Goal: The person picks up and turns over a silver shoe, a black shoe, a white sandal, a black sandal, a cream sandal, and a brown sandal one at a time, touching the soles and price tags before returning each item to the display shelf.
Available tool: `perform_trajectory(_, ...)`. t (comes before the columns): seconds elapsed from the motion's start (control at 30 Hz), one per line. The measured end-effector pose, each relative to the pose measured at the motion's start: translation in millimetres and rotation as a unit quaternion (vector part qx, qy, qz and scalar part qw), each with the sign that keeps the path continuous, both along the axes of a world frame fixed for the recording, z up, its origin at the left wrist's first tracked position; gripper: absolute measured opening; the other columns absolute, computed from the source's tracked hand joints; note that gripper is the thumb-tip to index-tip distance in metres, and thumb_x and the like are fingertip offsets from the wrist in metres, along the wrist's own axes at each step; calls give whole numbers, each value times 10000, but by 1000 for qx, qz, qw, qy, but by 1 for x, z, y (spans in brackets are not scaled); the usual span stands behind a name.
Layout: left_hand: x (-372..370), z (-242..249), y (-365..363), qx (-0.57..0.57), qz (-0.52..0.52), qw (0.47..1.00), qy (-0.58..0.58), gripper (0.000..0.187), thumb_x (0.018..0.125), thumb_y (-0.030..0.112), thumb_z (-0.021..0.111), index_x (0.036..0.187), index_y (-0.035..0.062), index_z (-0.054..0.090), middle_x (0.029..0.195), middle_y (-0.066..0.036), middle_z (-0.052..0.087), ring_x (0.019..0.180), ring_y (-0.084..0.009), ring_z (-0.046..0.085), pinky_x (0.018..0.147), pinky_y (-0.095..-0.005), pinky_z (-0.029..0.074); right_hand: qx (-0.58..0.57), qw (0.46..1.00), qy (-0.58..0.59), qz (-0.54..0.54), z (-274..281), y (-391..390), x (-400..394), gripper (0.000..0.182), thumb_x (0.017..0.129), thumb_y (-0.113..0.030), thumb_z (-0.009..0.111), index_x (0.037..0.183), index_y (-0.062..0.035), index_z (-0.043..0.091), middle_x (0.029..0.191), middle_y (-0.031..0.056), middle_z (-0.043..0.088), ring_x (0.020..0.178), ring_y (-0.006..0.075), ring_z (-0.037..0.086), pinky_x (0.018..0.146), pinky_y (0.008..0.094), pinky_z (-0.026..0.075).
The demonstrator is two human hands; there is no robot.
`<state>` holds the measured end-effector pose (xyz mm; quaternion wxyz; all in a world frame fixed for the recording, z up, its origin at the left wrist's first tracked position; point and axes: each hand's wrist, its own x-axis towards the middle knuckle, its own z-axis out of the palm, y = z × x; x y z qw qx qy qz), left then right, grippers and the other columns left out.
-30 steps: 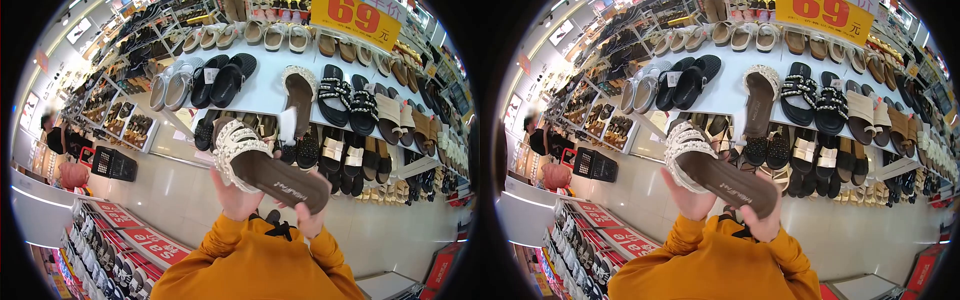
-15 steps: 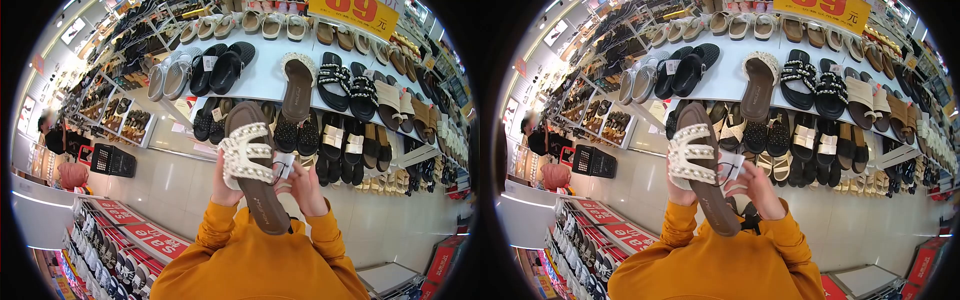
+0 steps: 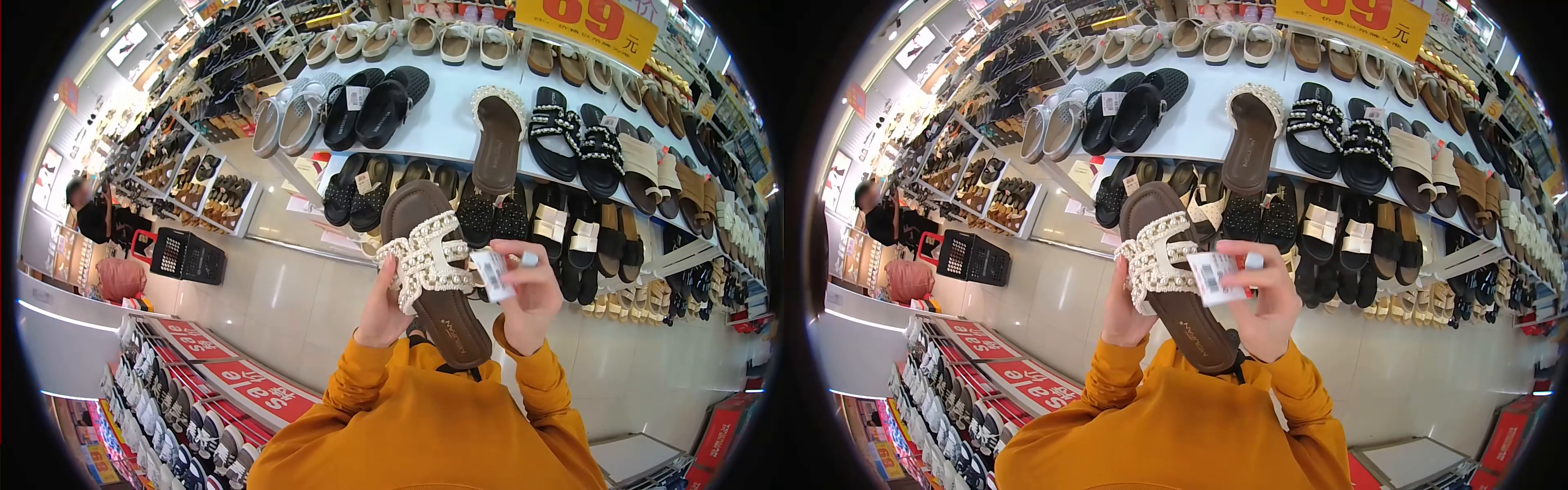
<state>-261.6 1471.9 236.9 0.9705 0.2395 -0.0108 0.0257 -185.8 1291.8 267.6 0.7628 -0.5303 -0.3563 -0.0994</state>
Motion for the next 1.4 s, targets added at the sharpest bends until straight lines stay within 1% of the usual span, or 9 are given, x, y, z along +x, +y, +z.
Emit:
perform_trajectory(0.17,8,12,-5,-31,6,999,32,534,1050,420,288,1423,51,387,1408,-109,491,1284,-241,484,1093,-413,370,-158,978,-124,56,29,-3,-2,223,695,92,712,843,-74,698,1258,153,582,1228,366,534,1002,426,458)
perform_trajectory(0.4,5,5,-1,-140,-44,989,-14,577,1022,489,323,1426,83,400,1396,-116,502,1261,-281,500,1081,-444,376,-179,959,-157,154,37,-9,5,183,674,83,706,733,-87,672,1109,112,655,1168,356,578,991,449,474)
perform_trajectory(0.57,3,16,-10,-145,-30,987,54,583,1013,514,342,1379,73,446,1324,-126,549,1201,-285,544,1025,-428,442,-280,903,-267,188,53,-7,4,146,734,2,691,768,-117,612,1038,4,667,1082,217,617,1083,507,396)
perform_trajectory(0.9,0,16,-5,-162,-42,985,38,668,990,579,333,1397,56,415,1350,-162,523,1223,-317,527,1047,-436,429,-280,899,-245,232,48,-3,10,171,733,-2,702,847,-98,617,1113,31,665,1096,235,613,1068,467,420)
perform_trajectory(1.0,0,21,-5,-118,0,992,31,703,982,602,321,1426,61,383,1383,-180,491,1262,-328,491,1080,-450,390,-248,930,-135,235,48,-8,4,339,738,-50,750,1048,-87,618,1129,40,670,1120,240,612,1059,464,421)
perform_trajectory(1.03,-1,21,-3,-108,15,994,21,712,980,608,318,1436,64,372,1394,-187,479,1276,-329,477,1092,-455,372,-255,920,-82,287,43,-16,6,598,735,-113,800,1263,-62,524,1288,86,596,1233,246,545,1092,449,374)
perform_trajectory(1.13,-1,23,2,-131,14,990,-57,706,978,601,326,1462,86,345,1432,-180,442,1319,-342,426,1113,-472,331,-55,974,113,187,18,-8,-15,711,738,-110,804,1349,-52,445,1431,134,460,1327,252,445,1129,435,314)
perform_trajectory(1.17,-2,26,3,-111,34,992,-51,692,980,588,339,1466,97,341,1435,-163,444,1317,-352,424,1106,-485,337,-111,975,103,160,-4,-8,-12,797,758,-116,795,1418,-47,352,1503,160,347,1375,260,368,1141,402,276)
perform_trajectory(1.4,-7,12,11,-78,59,995,35,833,903,695,399,1462,80,345,1480,-138,393,1333,-353,403,1093,-473,345,-184,916,340,107,-43,-7,-37,676,917,-113,643,1464,-14,259,1153,150,608,1043,157,594,897,280,456)
